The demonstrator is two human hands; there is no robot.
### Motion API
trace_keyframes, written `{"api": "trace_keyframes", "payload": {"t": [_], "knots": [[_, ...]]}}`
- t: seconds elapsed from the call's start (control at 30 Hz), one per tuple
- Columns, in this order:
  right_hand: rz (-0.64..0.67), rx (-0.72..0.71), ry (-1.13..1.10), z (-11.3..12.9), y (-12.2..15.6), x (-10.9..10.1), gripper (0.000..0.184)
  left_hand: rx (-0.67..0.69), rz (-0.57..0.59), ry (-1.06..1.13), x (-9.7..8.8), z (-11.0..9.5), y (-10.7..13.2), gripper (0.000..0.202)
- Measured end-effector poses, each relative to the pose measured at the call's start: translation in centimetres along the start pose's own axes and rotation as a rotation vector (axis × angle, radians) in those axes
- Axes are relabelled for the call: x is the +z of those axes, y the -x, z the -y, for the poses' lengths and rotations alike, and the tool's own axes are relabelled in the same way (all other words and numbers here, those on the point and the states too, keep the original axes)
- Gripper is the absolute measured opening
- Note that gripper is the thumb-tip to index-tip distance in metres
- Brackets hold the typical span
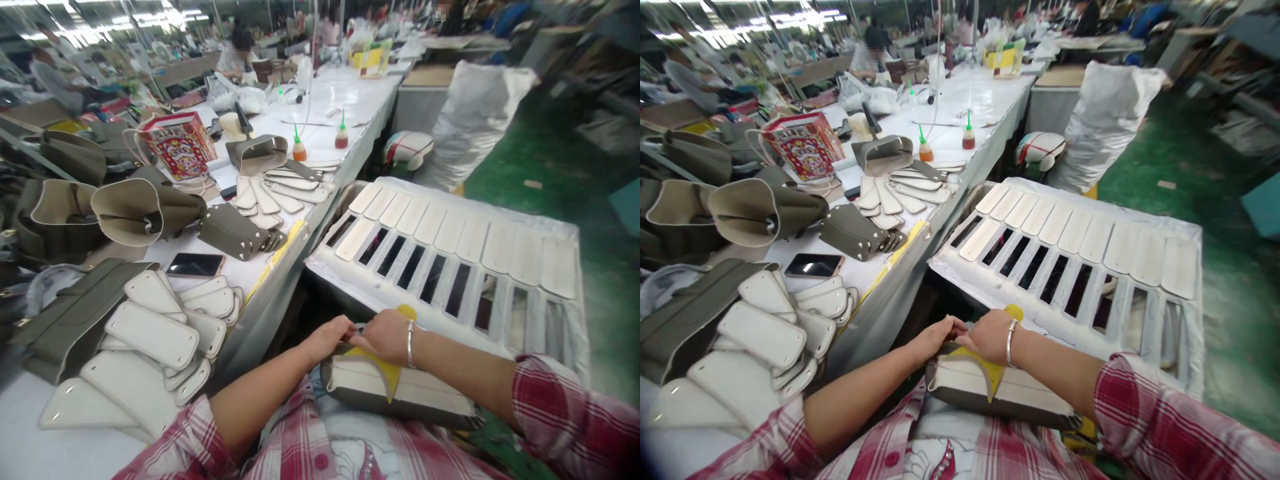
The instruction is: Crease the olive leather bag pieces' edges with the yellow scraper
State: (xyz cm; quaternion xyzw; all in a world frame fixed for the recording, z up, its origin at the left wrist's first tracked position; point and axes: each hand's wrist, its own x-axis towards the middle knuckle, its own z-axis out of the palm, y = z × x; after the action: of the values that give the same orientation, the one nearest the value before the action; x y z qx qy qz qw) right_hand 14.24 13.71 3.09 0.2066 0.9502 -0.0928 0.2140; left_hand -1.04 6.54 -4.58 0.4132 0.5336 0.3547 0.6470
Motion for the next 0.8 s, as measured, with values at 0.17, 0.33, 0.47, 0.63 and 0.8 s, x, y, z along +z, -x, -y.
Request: {"api": "trace_keyframes", "payload": {"t": [0.17, 0.33, 0.47, 0.63, 0.8], "knots": [[-0.067, 0.229, -0.052, 0.1, 2.6, 0.0, 0.062, -0.060, 0.106, 0.691, -1.7, 1.8, 2.4, 0.065], [-0.155, 0.502, -0.535, 0.5, 6.5, 0.6, 0.054, 0.067, 0.225, 0.618, -3.2, 1.8, 5.0, 0.039], [-0.104, 0.397, -0.911, 1.9, 9.1, 1.8, 0.046, 0.058, 0.272, 0.536, -3.5, 1.5, 5.3, 0.044], [-0.058, 0.286, -1.238, 3.8, 10.4, 3.9, 0.045, 0.088, 0.294, 0.358, -4.1, 1.2, 4.8, 0.044], [-0.007, 0.306, -1.684, 4.9, 10.6, 6.1, 0.047, 0.067, 0.314, 0.245, -4.3, 0.4, 4.5, 0.044]]}}
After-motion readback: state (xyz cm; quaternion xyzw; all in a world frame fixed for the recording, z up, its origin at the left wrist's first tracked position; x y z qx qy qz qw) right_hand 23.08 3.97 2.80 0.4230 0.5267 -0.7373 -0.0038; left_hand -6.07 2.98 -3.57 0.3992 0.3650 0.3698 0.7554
